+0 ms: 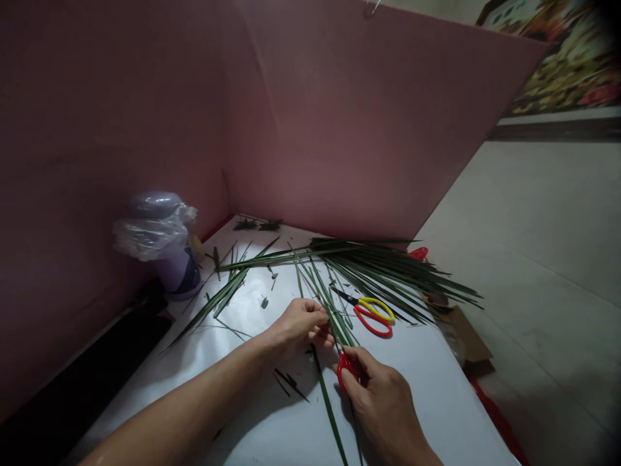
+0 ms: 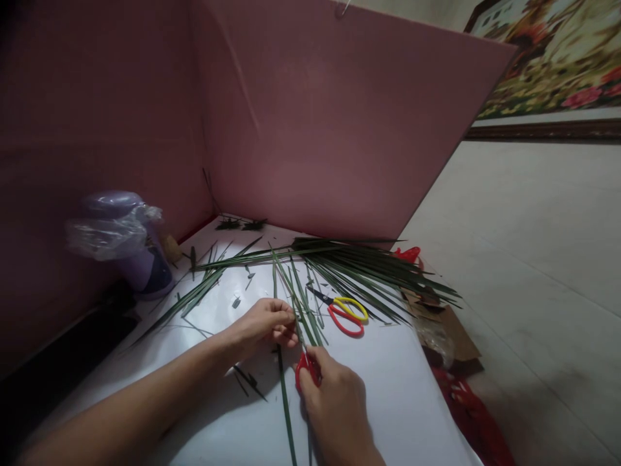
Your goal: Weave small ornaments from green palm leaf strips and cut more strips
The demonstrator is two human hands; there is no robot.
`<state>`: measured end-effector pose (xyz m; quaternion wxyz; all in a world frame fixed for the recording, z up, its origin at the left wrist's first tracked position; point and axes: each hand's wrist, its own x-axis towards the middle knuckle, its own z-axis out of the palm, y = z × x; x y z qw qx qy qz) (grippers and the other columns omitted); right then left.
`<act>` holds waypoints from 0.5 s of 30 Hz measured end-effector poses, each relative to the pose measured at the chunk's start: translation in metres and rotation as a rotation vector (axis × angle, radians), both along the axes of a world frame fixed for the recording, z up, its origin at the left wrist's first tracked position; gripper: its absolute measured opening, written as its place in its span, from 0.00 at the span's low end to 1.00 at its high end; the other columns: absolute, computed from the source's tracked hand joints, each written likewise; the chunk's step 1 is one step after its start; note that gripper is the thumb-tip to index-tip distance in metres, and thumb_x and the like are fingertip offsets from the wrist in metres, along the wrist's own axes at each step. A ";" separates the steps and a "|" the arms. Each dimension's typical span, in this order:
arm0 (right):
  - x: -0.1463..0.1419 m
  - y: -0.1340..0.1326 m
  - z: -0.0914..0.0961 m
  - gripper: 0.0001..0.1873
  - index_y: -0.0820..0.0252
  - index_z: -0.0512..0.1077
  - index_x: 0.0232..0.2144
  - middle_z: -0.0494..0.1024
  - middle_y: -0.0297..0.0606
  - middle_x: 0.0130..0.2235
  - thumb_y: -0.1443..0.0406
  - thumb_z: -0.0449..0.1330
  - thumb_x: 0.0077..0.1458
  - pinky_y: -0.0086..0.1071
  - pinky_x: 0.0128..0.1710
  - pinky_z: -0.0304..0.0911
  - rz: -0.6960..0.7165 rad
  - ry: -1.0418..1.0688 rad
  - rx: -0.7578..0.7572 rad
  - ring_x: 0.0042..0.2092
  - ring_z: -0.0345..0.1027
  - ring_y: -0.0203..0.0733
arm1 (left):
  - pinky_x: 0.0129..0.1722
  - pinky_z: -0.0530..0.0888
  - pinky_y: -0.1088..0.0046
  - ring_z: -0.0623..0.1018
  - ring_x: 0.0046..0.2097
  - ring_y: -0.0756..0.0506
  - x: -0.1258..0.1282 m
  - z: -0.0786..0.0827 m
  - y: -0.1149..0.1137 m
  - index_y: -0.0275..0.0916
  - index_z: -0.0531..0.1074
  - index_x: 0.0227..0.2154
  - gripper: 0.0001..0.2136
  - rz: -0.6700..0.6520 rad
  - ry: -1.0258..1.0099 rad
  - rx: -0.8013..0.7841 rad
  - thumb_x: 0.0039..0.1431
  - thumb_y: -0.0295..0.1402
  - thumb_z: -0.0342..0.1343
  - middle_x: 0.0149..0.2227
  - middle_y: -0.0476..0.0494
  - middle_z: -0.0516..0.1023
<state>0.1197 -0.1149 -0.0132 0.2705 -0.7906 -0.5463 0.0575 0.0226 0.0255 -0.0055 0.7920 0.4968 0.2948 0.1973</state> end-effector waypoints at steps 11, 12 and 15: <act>0.000 0.000 0.001 0.09 0.55 0.71 0.32 0.76 0.33 0.24 0.64 0.52 0.50 0.26 0.25 0.58 -0.012 -0.035 -0.002 0.25 0.68 0.39 | 0.23 0.73 0.74 0.76 0.24 0.48 -0.001 0.002 0.001 0.33 0.63 0.23 0.05 -0.015 0.038 0.008 0.48 0.27 0.54 0.22 0.42 0.74; 0.000 -0.001 0.001 0.09 0.55 0.71 0.32 0.76 0.33 0.24 0.64 0.52 0.50 0.26 0.25 0.58 -0.007 -0.040 -0.003 0.25 0.69 0.39 | 0.23 0.73 0.74 0.76 0.24 0.48 -0.001 0.002 0.002 0.33 0.63 0.23 0.05 -0.017 0.035 0.013 0.47 0.27 0.54 0.22 0.41 0.74; 0.000 -0.001 0.000 0.09 0.54 0.71 0.33 0.76 0.34 0.25 0.64 0.52 0.50 0.27 0.25 0.58 -0.009 -0.058 -0.007 0.26 0.69 0.40 | 0.23 0.73 0.74 0.76 0.24 0.48 -0.002 0.004 0.001 0.33 0.63 0.23 0.06 -0.023 0.034 0.023 0.47 0.29 0.55 0.22 0.42 0.74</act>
